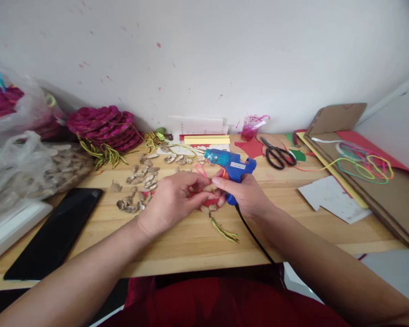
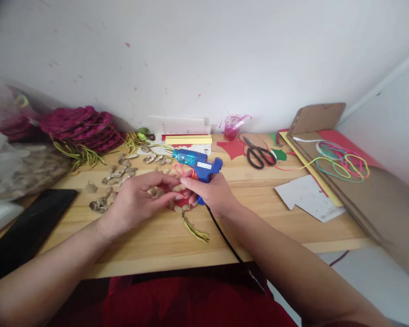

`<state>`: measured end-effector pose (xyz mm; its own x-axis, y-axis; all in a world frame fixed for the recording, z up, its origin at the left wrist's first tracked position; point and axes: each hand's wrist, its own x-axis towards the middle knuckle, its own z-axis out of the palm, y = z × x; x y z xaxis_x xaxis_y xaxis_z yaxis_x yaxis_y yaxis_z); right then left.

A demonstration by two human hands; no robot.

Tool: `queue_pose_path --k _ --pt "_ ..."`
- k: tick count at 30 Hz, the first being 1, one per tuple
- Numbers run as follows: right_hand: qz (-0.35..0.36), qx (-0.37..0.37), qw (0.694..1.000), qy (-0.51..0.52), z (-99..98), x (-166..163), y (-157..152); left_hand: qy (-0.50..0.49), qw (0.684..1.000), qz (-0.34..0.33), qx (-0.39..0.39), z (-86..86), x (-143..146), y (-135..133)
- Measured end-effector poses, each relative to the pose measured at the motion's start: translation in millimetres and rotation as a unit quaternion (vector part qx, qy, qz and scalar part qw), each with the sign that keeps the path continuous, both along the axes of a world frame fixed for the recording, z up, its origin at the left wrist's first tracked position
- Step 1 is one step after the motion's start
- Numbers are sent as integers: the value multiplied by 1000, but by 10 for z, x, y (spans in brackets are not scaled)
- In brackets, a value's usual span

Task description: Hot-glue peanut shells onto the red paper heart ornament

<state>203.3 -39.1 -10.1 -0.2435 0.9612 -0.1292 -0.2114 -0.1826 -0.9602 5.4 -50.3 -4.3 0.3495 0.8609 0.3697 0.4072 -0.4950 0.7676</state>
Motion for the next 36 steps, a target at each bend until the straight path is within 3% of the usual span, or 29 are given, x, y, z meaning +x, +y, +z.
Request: queue_pose_path --k 5,9,12,17,21,24,27,31,36 --pt "23 -22 999 27 7 51 40 2 994 -5 106 -44 -28 25" --pt "53 -67 995 50 16 79 57 -27 990 -25 134 -58 -47 37" --pt "45 -73 995 46 17 73 48 -73 994 -45 73 -31 -38 31" --pt "-24 -10 1000 4 14 74 49 -142 984 -85 -63 42 -11 28" --pt "-84 56 992 -72 -23 157 141 -125 986 -63 -85 47 -52 63" --pt "-171 103 969 -145 -89 268 269 -97 991 -30 -82 21 -103 110" --pt "-232 98 950 -182 -161 375 398 -72 995 -14 -70 -10 -136 149" --pt "-237 85 945 -208 -206 438 472 -58 995 -9 -76 -35 -150 171" --pt "-240 103 946 -190 -171 415 438 -28 961 -120 -247 28 -256 215"
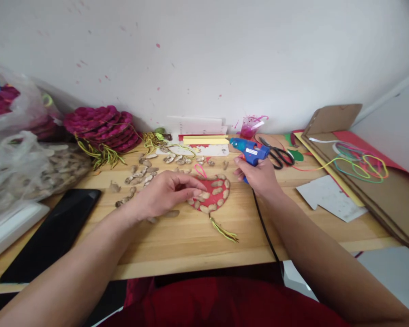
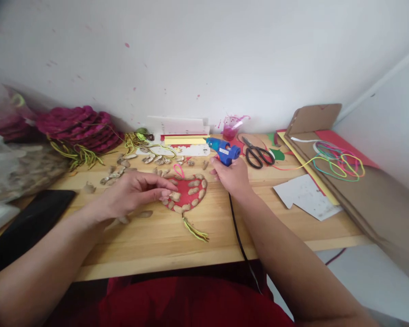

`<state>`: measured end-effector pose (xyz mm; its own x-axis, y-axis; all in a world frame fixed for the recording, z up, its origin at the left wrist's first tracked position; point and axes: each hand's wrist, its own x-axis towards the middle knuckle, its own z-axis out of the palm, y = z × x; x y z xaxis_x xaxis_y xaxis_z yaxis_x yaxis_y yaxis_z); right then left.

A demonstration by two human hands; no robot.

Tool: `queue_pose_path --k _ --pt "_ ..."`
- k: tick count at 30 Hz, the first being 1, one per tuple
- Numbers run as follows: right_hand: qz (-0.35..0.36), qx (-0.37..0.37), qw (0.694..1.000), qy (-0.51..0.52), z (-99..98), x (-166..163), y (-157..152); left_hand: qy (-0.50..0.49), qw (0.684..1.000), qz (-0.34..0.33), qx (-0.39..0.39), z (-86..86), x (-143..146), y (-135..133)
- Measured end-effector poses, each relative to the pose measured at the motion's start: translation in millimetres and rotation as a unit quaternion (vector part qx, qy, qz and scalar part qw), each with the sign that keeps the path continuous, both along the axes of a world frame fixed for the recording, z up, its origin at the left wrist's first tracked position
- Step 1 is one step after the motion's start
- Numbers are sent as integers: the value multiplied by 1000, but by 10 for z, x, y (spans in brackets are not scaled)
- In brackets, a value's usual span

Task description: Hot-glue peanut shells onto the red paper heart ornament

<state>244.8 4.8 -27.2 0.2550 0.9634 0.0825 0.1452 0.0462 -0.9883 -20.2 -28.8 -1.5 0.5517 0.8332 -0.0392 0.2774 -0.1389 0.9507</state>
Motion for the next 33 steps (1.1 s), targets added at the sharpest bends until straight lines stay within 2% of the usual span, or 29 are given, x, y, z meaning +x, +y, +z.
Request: queue_pose_path --k 3,6,8,10,15,17,22,27,33 --pt "17 -1 1000 -5 11 -10 -13 77 993 -87 -25 92 -102 22" --pt "29 2 1000 -7 -4 -9 -5 151 969 -194 1 154 -141 7" --pt "36 9 999 -2 -17 -8 2 181 956 -228 34 158 -125 -19" --pt "40 12 999 -1 -24 -9 6 192 955 -218 66 142 -104 -43" --pt "34 28 999 0 -28 -23 3 200 961 -123 144 117 -146 -43" --pt "37 25 999 1 -33 -27 0 205 958 -134 146 131 -162 -43" --pt "45 20 999 -3 -45 -21 0 193 949 -213 127 158 -83 -101" --pt "56 23 998 -14 -37 -13 -2 179 949 -211 150 135 -23 -131" --pt "57 34 998 -15 -11 -41 -24 198 951 -202 126 130 -40 -122"
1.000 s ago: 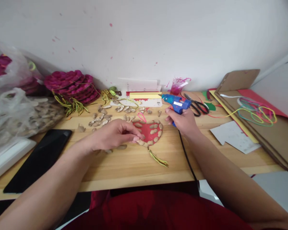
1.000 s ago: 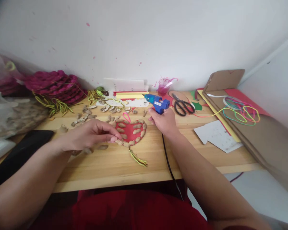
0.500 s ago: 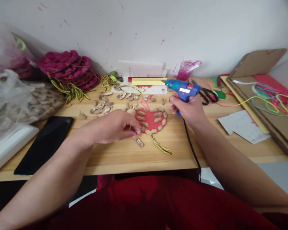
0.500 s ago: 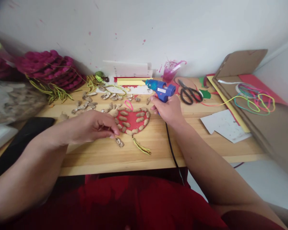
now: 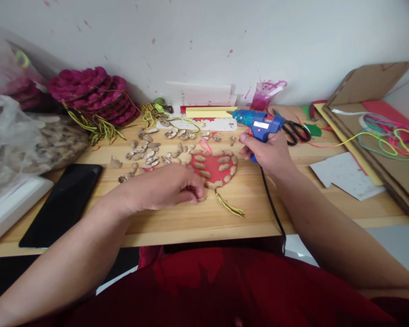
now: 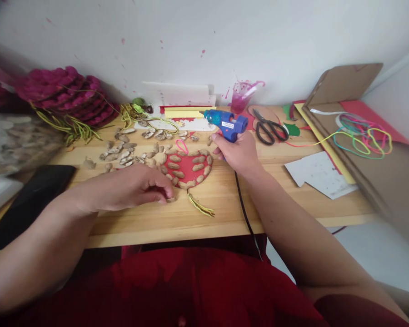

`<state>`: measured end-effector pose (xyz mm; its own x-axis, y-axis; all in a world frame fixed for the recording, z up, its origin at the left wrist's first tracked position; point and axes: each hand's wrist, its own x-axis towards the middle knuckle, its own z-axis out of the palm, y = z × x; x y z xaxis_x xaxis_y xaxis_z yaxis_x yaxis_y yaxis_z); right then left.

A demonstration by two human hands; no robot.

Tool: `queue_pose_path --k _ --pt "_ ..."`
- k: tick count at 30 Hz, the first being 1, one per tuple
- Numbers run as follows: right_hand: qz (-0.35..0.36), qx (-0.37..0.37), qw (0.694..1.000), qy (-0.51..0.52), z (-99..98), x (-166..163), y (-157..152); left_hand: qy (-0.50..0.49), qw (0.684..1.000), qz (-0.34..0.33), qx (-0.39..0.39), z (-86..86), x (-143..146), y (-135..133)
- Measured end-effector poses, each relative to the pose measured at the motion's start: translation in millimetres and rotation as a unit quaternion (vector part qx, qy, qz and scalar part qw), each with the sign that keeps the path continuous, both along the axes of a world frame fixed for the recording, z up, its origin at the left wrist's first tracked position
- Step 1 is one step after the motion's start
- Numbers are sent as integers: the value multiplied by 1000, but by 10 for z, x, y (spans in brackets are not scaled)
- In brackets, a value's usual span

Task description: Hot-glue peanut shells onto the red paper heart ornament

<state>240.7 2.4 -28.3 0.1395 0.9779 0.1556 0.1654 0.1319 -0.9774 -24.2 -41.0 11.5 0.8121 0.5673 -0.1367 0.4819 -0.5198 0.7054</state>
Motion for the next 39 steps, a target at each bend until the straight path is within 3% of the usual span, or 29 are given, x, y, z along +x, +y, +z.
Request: queue_pose_path --k 11,17,28,39 --pt "-3 5 1000 -3 25 -21 -19 35 999 3 -31 48 15 -15" --pt "0 7 1000 -9 30 -17 -24 98 993 59 24 26 17 1" --pt "5 8 1000 -11 24 -10 -12 -38 997 -3 61 -16 66 -51" --pt "7 15 1000 6 15 -13 -11 27 994 13 106 40 24 -27"
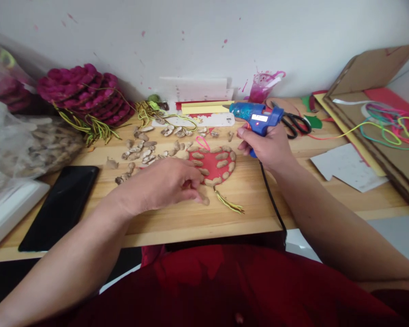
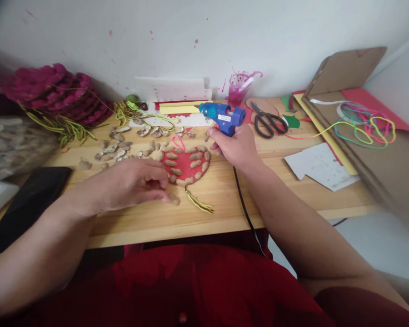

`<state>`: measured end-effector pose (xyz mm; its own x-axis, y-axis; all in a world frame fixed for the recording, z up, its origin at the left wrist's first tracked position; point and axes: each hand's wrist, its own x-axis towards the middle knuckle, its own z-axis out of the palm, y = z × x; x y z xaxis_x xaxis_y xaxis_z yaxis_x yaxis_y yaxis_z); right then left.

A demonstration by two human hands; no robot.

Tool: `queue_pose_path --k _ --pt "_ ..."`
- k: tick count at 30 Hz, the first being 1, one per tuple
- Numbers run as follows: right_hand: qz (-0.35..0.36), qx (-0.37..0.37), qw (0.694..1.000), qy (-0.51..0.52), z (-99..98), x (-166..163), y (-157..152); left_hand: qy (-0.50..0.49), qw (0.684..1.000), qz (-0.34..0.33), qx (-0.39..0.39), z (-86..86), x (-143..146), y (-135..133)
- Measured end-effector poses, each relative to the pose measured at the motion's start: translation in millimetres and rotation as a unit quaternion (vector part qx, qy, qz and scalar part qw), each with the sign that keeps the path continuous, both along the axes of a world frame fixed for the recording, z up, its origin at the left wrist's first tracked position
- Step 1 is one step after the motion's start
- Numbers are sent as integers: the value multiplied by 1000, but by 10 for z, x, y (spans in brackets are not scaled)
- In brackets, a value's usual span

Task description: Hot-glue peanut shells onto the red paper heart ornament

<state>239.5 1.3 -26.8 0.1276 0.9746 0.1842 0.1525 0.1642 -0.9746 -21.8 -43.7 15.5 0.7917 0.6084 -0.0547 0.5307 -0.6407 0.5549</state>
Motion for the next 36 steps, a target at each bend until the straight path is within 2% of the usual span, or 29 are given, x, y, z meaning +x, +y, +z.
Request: queue_pose_path --k 4,10,18,22,24,28,30,36 --pt "1 3 1000 0 -3 6 2 -41 999 -29 -5 -2 -20 -12" --pt "-1 -3 1000 -12 -10 16 7 -41 998 -45 -7 -51 39 -38" --pt "7 -24 1000 -17 -12 21 1 -29 999 -36 12 -42 70 -85" --pt "14 -47 999 -6 -25 21 14 -41 999 -26 -6 -37 59 -80" --pt "16 -69 997 7 -35 6 21 -49 998 10 -25 -45 39 -55" --pt "15 -107 994 29 -62 -44 29 -76 985 148 -41 -92 37 -1" --pt "14 -119 992 34 -76 -64 34 -79 977 196 -39 -101 85 4" --pt "22 -102 995 10 -109 -51 48 6 966 258 29 -28 382 -72"
